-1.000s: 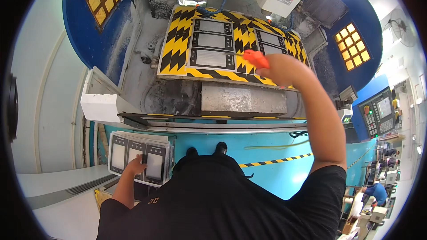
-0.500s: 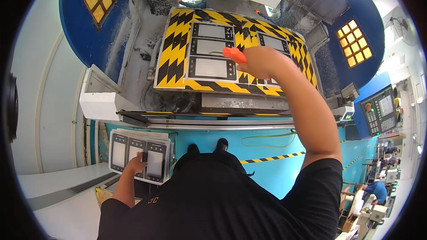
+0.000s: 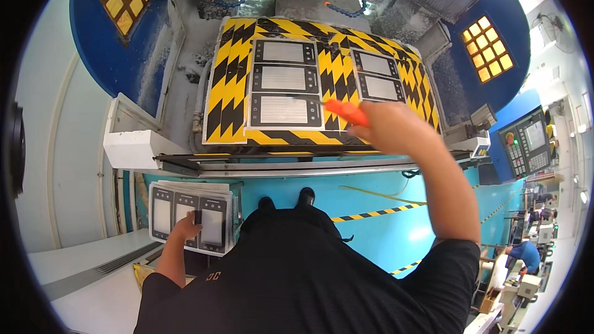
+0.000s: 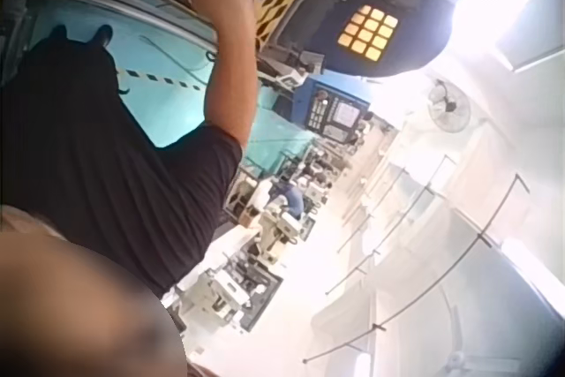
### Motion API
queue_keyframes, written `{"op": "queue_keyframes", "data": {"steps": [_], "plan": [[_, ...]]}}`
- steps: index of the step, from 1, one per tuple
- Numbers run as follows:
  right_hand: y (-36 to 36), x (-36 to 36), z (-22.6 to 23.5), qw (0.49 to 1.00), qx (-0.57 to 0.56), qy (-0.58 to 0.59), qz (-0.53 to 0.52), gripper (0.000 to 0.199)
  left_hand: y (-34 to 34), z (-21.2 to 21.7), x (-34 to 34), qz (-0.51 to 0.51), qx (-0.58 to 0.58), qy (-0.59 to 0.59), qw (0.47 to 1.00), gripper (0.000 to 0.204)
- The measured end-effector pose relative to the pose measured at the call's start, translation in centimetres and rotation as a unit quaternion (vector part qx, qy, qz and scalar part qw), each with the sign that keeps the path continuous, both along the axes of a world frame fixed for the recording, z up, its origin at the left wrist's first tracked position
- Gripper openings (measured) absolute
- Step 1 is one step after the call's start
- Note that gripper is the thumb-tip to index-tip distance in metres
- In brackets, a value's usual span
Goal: The person picks up a caliper and a folder, walks to a machine, and presses buttons on a control panel. They spray the machine bed with an air nozzle, place a plastic sheet onto it, and then remove and stack the finished sheets.
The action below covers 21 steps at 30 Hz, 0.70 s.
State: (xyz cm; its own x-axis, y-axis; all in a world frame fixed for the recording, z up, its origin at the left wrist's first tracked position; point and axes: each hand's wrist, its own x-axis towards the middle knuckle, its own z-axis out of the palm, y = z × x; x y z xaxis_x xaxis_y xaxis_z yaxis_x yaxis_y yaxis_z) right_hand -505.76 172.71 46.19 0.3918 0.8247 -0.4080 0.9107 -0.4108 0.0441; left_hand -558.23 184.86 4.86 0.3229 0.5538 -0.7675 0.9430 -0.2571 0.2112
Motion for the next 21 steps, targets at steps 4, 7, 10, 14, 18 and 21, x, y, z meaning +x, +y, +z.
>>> {"op": "queue_keyframes", "data": {"steps": [4,7,10,14,18,21], "plan": [[3.1,-4.1,-4.7,0.997,0.009,0.029,0.07,0.041,0.3,-1.0,-0.5,0.004,-0.017,-0.033,0.999,0.085],[6.7,-3.9,-6.9,0.997,0.049,0.032,0.053,0.043,-0.1,-1.3,-1.5,-0.001,-0.01,-0.036,0.999,0.084],[8.9,-2.6,-7.9,0.996,0.055,0.014,0.068,0.045,-0.3,-1.4,-1.9,0.023,-0.02,-0.046,0.998,0.082],[8.5,-1.1,-7.9,0.999,0.04,0.02,0.023,0.046,-1.3,-0.5,-2.5,0.039,-0.02,-0.059,0.997,0.081],[5.9,0.4,-7.2,0.998,0.052,-0.022,-0.002,0.045,-1.6,-0.6,-2.6,0.057,-0.03,-0.031,0.997,0.081],[3.8,2.3,-6.4,0.998,0.043,0.008,-0.049,0.043,-1.3,-1.6,-2.6,0.023,0.004,-0.034,0.999,0.081]]}}
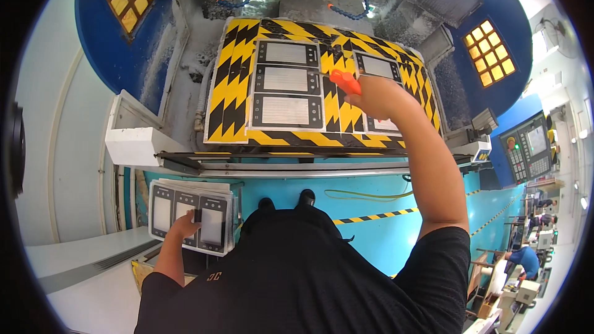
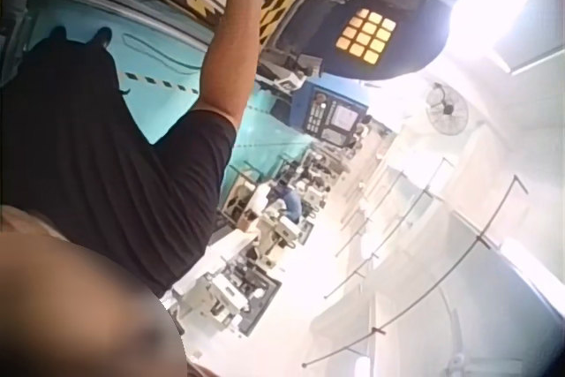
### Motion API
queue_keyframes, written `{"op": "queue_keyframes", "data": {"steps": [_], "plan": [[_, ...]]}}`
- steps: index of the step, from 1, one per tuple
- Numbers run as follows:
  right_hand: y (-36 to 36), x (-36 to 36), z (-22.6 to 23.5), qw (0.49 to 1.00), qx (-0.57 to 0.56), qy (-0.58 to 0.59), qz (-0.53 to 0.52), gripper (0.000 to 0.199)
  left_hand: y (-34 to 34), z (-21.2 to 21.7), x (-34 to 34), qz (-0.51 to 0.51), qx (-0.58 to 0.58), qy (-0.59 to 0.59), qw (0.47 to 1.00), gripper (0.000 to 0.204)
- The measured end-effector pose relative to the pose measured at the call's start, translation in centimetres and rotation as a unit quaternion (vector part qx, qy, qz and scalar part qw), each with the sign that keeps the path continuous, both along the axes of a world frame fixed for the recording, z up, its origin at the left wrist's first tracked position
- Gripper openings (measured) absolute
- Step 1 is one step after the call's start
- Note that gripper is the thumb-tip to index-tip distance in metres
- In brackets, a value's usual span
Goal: The person picks up a caliper and a folder, walks to a machine, and presses buttons on a control panel. They spray the machine bed with an air nozzle, place a plastic sheet onto it, and then remove and stack the finished sheets.
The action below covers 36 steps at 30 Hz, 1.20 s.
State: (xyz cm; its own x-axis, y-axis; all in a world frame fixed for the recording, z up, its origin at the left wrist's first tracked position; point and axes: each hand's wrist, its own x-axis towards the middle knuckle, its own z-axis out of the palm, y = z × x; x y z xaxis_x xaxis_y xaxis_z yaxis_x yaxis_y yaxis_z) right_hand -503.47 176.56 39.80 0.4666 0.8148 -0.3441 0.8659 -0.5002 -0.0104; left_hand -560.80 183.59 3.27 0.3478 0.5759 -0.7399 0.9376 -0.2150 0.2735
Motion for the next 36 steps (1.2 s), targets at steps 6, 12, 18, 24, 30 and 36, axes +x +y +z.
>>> {"op": "queue_keyframes", "data": {"steps": [6,12,18,24,30,36], "plan": [[-1.7,2.8,1.2,0.996,-0.071,-0.039,-0.037,0.046,0.5,-1.0,0.3,-0.02,0.0,0.015,1.0,0.079],[2.8,0.1,-0.6,0.998,0.017,0.013,0.054,0.045,1.1,1.8,2.0,-0.021,-0.013,0.003,1.0,0.072],[9.3,-2.4,-3.0,0.994,0.006,0.049,0.096,0.045,1.2,1.9,1.8,-0.014,-0.016,0.007,1.0,0.074],[9.3,1.1,-1.9,0.998,0.017,0.008,0.058,0.047,0.6,0.9,1.1,0.011,-0.011,0.009,1.0,0.08],[7.7,1.1,-1.9,0.994,-0.019,0.107,0.015,0.045,0.7,0.9,1.7,0.002,-0.001,0.017,1.0,0.079],[13.1,0.0,-4.9,0.995,0.008,0.09,0.031,0.049,1.0,1.5,2.0,-0.001,0.01,0.014,1.0,0.075]]}}
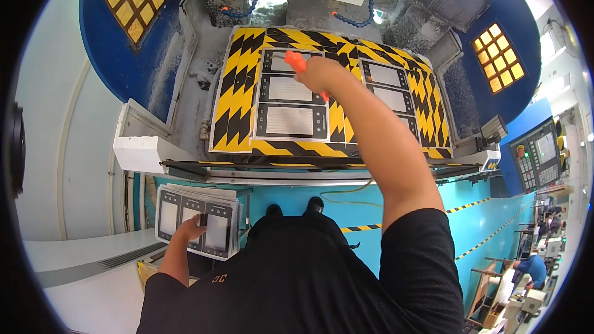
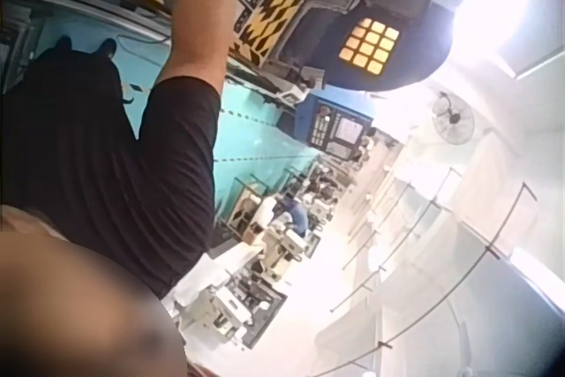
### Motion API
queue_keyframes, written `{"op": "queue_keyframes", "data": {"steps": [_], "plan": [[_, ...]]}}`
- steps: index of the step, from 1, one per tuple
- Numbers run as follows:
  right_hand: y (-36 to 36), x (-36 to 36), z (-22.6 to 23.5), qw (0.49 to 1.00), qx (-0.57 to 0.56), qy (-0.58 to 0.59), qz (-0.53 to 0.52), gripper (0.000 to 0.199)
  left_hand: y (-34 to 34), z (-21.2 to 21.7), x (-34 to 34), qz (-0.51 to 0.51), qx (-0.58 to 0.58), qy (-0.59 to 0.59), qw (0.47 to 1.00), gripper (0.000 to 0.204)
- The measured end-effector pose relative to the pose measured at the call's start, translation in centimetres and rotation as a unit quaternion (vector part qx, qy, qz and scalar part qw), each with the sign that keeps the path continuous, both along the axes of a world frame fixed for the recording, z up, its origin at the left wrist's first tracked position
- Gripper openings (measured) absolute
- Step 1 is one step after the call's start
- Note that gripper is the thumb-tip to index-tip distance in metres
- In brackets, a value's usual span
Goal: The person picks up a caliper and a folder, walks to a machine, and presses buttons on a control panel. They spray the machine bed with an air nozzle, place a plastic sheet onto it, and then remove and stack the finished sheets.
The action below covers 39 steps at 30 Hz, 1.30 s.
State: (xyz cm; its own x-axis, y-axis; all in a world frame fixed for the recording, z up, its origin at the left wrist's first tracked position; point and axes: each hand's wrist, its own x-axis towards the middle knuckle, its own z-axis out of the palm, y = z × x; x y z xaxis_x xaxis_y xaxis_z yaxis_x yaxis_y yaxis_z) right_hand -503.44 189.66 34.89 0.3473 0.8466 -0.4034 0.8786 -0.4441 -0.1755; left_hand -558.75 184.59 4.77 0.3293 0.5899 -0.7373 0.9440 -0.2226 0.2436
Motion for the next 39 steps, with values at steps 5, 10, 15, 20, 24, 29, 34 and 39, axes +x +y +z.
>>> {"op": "queue_keyframes", "data": {"steps": [5,10,15,20,24,29,34,39], "plan": [[2.3,2.2,-1.8,0.999,-0.003,-0.005,-0.034,0.052,-0.2,0.5,0.0,0.008,-0.008,-0.013,1.0,0.077],[-0.9,5.7,-2.2,0.998,0.033,-0.02,-0.045,0.051,-0.3,0.8,0.4,0.022,-0.022,-0.003,1.0,0.078],[-4.2,10.2,-0.7,0.996,-0.018,-0.015,-0.088,0.047,0.1,0.8,0.7,0.016,-0.019,0.015,1.0,0.076],[-2.6,10.3,-0.5,0.991,0.029,-0.006,-0.132,0.05,0.4,0.0,0.6,-0.001,0.002,-0.012,1.0,0.082],[0.5,6.0,-1.2,0.996,0.032,0.031,-0.08,0.05,0.3,-0.3,0.2,0.018,-0.004,0.016,1.0,0.082],[1.6,4.2,-1.6,0.997,0.072,0.019,-0.034,0.053,0.4,0.2,0.6,0.02,-0.006,-0.009,1.0,0.081],[-5.1,8.3,-2.2,0.994,0.026,-0.066,-0.081,0.052,0.5,1.4,1.5,0.024,-0.028,-0.001,0.999,0.076],[-16.4,4.5,-0.5,0.988,0.06,-0.139,-0.024,0.043,1.0,1.4,1.6,0.038,-0.032,0.024,0.998,0.075]]}}
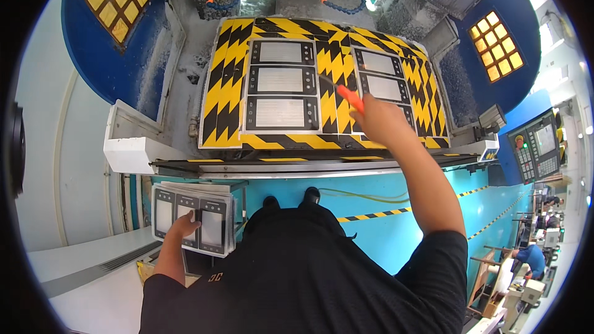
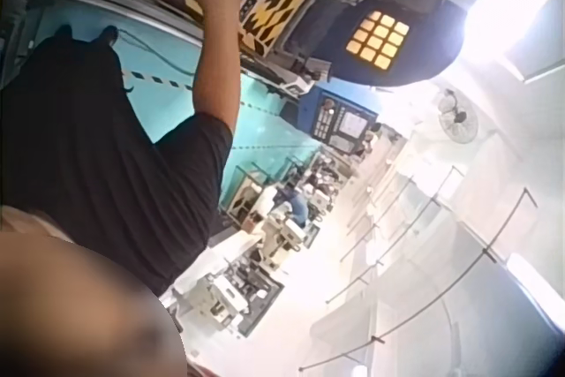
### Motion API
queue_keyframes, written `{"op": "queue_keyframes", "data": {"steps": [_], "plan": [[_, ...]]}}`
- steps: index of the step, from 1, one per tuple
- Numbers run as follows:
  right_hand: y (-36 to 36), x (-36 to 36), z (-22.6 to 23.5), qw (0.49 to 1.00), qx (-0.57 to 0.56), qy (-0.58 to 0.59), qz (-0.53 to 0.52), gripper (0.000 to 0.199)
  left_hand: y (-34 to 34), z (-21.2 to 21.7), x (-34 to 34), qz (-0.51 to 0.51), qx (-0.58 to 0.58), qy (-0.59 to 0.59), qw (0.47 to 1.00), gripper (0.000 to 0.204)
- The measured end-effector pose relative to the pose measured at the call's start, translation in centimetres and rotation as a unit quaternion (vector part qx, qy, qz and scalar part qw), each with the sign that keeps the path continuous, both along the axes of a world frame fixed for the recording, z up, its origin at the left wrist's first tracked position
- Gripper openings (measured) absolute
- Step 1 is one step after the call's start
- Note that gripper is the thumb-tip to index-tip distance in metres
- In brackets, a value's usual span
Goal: The person picks up a caliper and a folder, walks to a machine, and presses buttons on a control panel. They spray the machine bed with an air nozzle, place a plastic sheet onto it, and then remove and stack the finished sheets.
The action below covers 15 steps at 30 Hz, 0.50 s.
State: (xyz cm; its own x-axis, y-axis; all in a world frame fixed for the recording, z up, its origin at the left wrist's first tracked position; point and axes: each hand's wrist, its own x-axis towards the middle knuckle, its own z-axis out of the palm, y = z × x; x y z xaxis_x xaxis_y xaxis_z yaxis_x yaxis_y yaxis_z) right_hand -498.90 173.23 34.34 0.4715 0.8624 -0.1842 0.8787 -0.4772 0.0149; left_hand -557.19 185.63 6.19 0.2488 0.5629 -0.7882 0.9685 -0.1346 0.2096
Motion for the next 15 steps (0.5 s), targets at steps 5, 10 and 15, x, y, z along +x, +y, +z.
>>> {"op": "queue_keyframes", "data": {"steps": [5,10,15], "plan": [[-7.5,-7.5,6.2,0.992,-0.041,0.067,0.094,0.034,1.3,-1.6,-0.5,-0.034,-0.01,-0.001,0.999,0.074],[-11.1,-6.9,14.3,0.992,-0.108,0.039,0.043,0.031,3.2,-2.9,0.4,-0.099,-0.009,0.063,0.993,0.071],[-13.0,-5.5,17.8,0.989,-0.146,-0.026,-0.019,0.03,4.0,-2.9,1.3,-0.115,-0.021,0.044,0.992,0.065]]}}
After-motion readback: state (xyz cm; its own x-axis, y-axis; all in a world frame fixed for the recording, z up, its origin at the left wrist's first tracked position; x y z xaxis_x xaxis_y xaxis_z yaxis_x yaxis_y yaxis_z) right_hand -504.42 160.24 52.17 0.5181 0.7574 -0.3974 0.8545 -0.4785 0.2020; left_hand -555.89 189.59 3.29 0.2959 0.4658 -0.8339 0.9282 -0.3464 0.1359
